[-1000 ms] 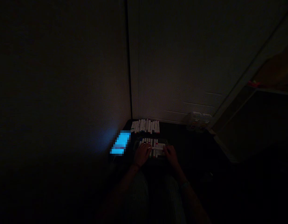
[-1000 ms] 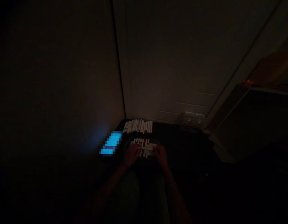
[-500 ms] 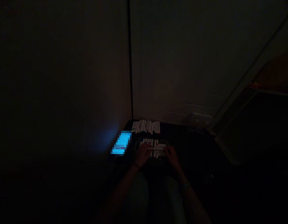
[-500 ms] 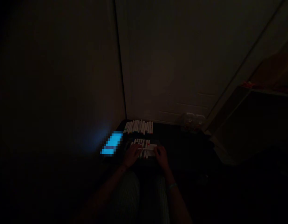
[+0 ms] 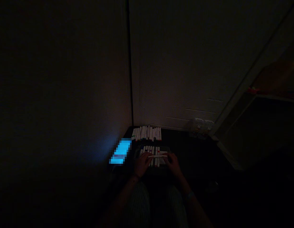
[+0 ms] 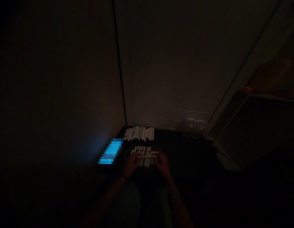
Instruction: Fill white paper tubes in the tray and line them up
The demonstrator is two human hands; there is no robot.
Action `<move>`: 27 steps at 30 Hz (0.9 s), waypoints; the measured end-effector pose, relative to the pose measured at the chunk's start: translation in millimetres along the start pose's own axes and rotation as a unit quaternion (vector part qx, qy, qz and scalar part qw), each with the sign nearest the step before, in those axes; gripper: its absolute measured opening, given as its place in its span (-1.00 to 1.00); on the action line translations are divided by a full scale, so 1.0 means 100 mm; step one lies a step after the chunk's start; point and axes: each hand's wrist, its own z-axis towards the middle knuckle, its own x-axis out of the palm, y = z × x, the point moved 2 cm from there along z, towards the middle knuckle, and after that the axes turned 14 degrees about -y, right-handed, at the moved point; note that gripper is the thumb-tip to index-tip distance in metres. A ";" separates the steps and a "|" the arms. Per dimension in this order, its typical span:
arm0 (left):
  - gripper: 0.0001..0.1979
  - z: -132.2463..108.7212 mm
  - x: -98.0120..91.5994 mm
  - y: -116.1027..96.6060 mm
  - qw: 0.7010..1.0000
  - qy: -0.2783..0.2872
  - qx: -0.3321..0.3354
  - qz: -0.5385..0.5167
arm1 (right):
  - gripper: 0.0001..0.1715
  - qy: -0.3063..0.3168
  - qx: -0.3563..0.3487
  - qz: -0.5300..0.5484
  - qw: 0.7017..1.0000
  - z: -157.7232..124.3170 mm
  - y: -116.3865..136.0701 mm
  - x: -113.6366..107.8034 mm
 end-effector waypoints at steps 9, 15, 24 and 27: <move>-0.76 -0.02 0.04 -0.06 0.998 0.036 0.054 -0.008 | -0.74 0.076 -0.106 -0.060 0.990 0.00 0.19 -0.02; -0.63 0.02 0.00 -0.08 0.997 0.007 0.055 0.044 | -0.71 0.027 -0.027 0.008 0.999 0.00 0.08 0.00; -0.25 0.01 0.08 -0.21 0.972 0.065 0.167 0.155 | -0.65 -0.118 0.091 0.012 0.989 0.06 -0.13 -0.14; -0.22 -0.01 0.11 -0.17 0.967 0.089 0.181 0.156 | -0.64 -0.131 0.115 -0.020 0.984 0.05 -0.17 -0.15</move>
